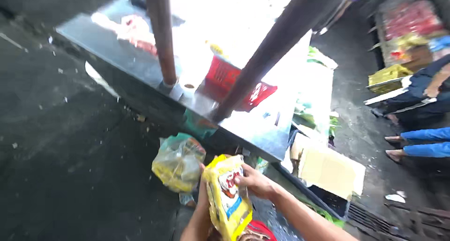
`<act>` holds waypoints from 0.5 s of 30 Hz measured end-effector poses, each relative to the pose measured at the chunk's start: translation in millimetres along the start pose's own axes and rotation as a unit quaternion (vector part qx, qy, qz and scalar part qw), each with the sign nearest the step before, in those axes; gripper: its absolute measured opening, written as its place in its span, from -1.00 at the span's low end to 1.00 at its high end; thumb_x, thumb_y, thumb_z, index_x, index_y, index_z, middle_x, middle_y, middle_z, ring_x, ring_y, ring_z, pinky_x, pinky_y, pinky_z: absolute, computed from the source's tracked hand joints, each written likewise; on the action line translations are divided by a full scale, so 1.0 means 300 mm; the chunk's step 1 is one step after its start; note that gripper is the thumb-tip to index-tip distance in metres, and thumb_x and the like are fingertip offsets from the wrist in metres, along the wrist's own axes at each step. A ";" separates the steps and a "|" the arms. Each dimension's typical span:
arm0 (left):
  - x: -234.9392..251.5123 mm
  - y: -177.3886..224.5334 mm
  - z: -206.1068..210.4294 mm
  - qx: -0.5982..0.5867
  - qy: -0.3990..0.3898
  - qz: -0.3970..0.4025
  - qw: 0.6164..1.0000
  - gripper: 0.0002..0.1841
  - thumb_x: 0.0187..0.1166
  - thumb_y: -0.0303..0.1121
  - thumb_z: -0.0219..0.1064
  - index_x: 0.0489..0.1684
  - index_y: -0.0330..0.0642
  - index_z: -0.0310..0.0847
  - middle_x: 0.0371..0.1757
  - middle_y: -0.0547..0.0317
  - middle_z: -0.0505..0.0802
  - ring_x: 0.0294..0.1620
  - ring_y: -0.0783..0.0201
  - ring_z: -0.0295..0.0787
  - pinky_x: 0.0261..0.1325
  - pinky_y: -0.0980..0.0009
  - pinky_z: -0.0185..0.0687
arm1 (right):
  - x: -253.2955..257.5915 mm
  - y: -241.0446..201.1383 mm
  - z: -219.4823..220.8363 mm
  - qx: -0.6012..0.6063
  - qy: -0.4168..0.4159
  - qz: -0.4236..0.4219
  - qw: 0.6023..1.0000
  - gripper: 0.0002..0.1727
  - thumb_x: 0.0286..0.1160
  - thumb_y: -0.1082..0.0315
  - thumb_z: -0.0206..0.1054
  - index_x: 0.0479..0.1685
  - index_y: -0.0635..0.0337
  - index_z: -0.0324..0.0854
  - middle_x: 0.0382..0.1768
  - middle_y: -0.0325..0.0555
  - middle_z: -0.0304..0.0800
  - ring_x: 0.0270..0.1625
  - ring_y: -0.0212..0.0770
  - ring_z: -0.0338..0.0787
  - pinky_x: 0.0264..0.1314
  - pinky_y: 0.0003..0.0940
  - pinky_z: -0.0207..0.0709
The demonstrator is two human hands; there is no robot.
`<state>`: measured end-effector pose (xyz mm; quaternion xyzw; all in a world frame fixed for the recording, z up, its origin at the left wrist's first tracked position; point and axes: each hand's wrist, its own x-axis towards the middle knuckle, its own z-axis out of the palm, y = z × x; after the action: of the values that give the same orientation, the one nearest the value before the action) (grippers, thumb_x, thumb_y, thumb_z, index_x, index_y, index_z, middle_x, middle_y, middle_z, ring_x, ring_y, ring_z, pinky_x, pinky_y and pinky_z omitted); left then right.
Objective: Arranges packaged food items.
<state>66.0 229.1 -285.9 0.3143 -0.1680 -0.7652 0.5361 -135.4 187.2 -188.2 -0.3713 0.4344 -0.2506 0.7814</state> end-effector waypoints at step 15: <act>0.030 -0.024 0.859 0.245 0.032 -0.069 0.966 -0.21 0.05 -0.39 0.75 0.36 -0.37 0.43 -0.09 -0.05 0.94 -0.08 0.14 0.95 0.10 0.16 0.91 | -0.470 -0.234 -0.581 0.100 -0.052 -0.196 0.974 -0.14 0.28 -0.23 0.54 0.55 0.02 0.42 0.22 -0.16 0.81 0.25 -0.22 0.79 0.35 -0.13 0.68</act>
<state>-111.6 202.8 -100.8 0.4712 -0.3116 -0.7253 0.3935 -361.1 182.7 -123.1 -0.3817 0.2840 -0.4217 0.7719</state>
